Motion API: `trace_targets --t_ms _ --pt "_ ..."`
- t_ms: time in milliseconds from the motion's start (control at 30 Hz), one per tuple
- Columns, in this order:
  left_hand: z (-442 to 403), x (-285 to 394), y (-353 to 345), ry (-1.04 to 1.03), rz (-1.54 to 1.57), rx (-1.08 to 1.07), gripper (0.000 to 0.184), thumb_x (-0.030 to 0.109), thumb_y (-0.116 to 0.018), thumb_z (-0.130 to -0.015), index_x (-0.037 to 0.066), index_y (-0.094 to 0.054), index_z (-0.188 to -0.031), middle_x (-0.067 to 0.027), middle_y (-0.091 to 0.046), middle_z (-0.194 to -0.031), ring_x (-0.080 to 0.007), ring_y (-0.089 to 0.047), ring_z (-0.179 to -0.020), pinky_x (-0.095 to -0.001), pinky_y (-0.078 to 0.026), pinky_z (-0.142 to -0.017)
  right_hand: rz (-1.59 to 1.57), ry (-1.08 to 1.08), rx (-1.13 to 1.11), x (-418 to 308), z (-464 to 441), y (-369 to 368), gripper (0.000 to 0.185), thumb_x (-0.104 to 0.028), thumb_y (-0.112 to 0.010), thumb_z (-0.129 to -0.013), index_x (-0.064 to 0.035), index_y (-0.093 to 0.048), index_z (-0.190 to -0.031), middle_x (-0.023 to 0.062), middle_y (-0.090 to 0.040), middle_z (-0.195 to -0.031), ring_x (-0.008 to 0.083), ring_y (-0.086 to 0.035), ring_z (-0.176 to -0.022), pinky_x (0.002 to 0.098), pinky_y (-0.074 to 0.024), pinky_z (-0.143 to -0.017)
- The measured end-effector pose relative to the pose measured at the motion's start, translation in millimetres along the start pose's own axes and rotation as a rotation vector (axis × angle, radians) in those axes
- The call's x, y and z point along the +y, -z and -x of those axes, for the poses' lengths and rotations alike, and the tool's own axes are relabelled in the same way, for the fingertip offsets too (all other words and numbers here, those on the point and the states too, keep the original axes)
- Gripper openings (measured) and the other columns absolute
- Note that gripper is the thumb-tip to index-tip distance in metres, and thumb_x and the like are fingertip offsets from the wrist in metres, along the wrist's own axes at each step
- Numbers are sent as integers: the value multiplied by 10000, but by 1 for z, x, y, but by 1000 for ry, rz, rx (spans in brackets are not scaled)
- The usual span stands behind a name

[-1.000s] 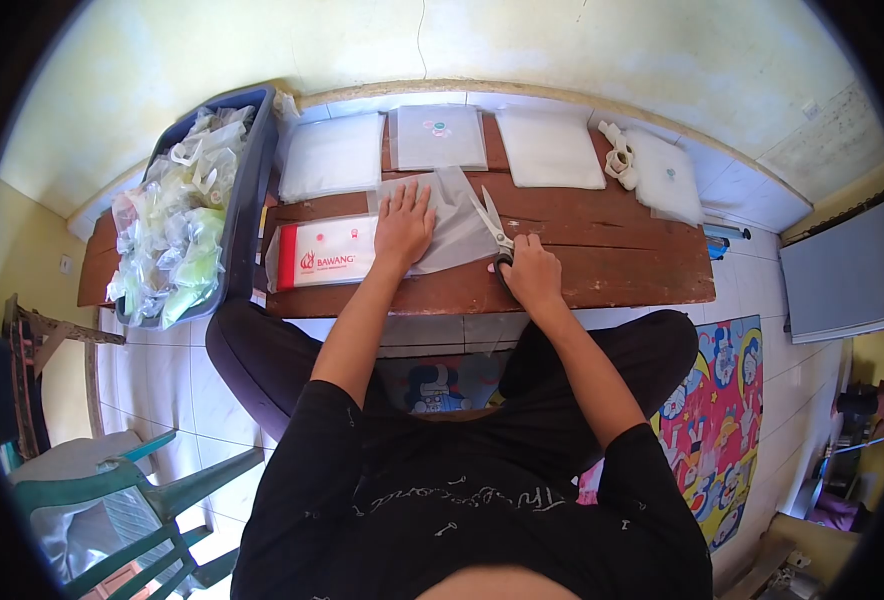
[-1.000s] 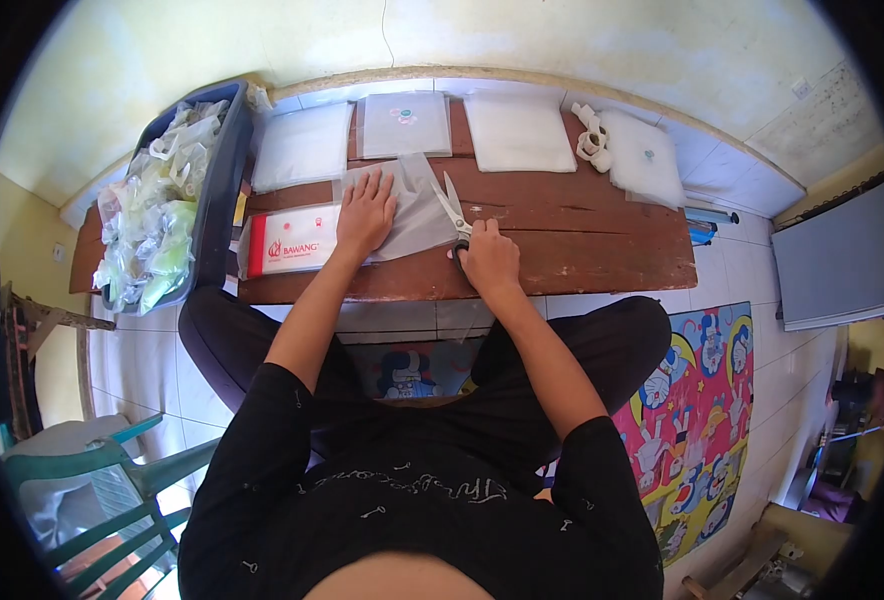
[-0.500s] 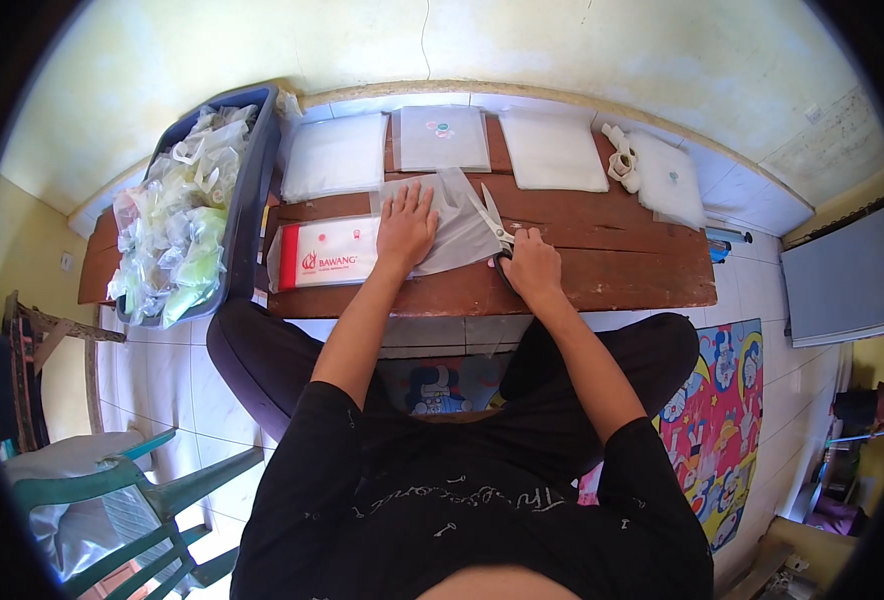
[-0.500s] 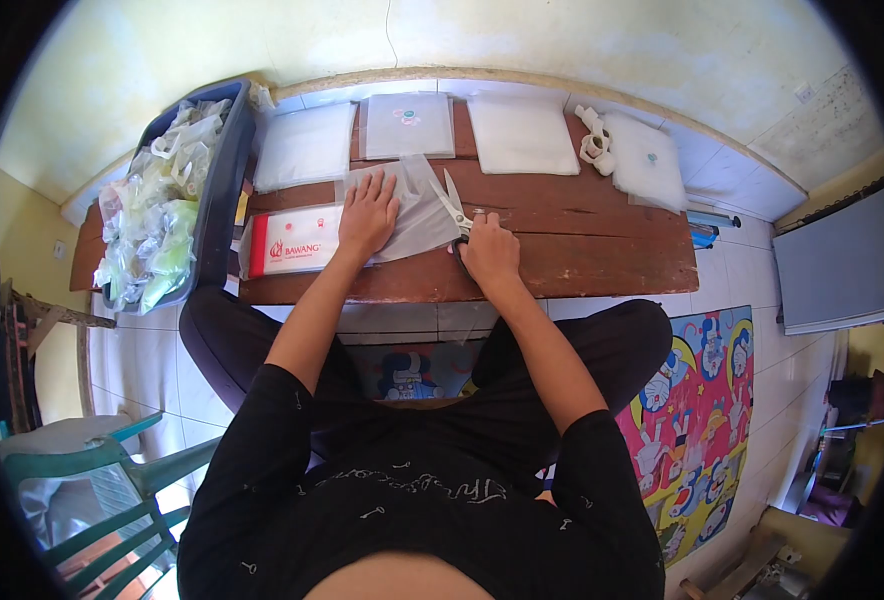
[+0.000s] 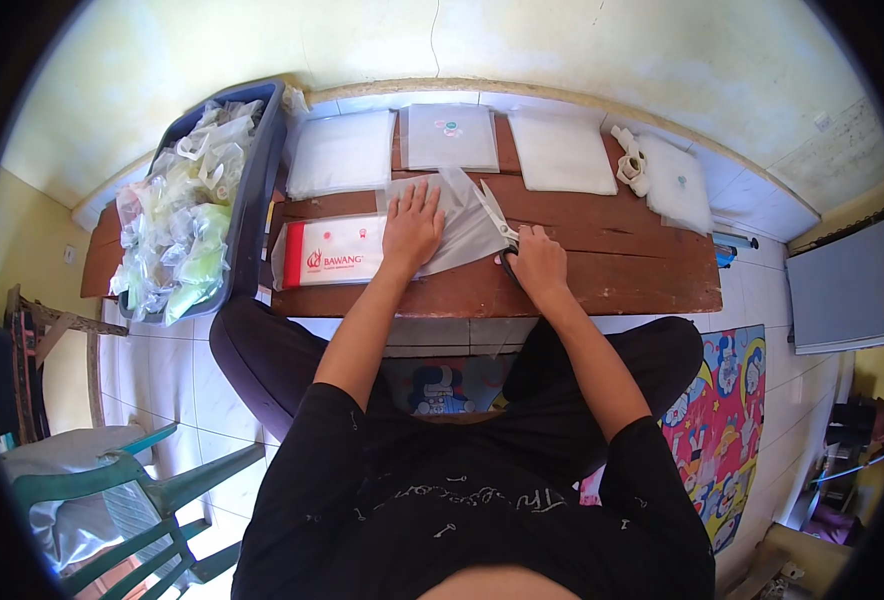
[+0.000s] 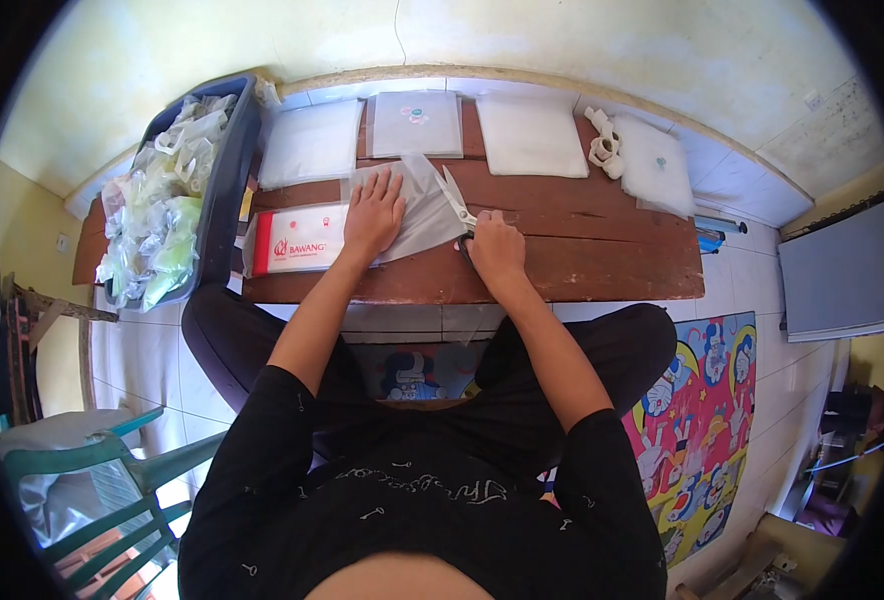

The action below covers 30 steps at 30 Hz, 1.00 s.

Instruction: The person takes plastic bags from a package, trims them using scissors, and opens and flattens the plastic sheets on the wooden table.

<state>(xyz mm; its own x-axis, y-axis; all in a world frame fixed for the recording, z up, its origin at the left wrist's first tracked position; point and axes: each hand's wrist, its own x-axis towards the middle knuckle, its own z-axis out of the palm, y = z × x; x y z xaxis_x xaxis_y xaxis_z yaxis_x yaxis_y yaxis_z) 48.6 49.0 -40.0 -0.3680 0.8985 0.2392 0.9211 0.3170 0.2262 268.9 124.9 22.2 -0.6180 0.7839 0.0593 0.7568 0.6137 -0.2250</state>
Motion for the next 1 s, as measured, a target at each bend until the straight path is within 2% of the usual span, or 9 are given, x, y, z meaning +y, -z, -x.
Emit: trace_targets --t_ms 67,400,700,767,1000 --pt "0 -1 -1 -2 -3 0 518 379 -356 -986 148 -414 -1447 -93 -339 -1533 -274 -290 -1423 -452 -186 -1167 14 12 -9 2 8 3 459 -358 -777 -752 6 -580 -950 178 -605 -980 373 -675 -808 455 -555 -696" --pt "0 0 0 -22 -13 2 506 370 -352 -995 144 -412 -1444 -103 -334 -1532 -291 -302 -1413 -474 -217 -1153 19 -61 -36 0 28 13 485 -358 -776 -758 11 -554 -983 184 -585 -1012 387 -668 -830 463 -551 -699" --pt "0 -1 -1 -21 -23 1 508 371 -354 -995 148 -405 -1449 -101 -333 -1533 -288 -294 -1418 -467 -211 -1157 35 -51 -45 2 25 12 421 -318 -772 -758 -6 -574 -959 177 -601 -1006 378 -671 -827 454 -554 -719" --pt "1 -1 -1 -22 -25 1 508 371 -355 -995 149 -403 -1450 -100 -333 -1533 -287 -293 -1419 -467 -211 -1157 0 -65 -15 4 24 9 407 -338 -765 -754 -12 -594 -927 175 -616 -967 400 -657 -833 489 -533 -727" --pt "1 -1 -3 -13 7 18 509 372 -369 -984 150 -424 -1439 -96 -346 -1528 -280 -299 -1417 -463 -200 -1160 24 -41 -16 4 13 6 386 -310 -770 -751 -12 -593 -923 167 -621 -960 385 -661 -843 469 -542 -736"
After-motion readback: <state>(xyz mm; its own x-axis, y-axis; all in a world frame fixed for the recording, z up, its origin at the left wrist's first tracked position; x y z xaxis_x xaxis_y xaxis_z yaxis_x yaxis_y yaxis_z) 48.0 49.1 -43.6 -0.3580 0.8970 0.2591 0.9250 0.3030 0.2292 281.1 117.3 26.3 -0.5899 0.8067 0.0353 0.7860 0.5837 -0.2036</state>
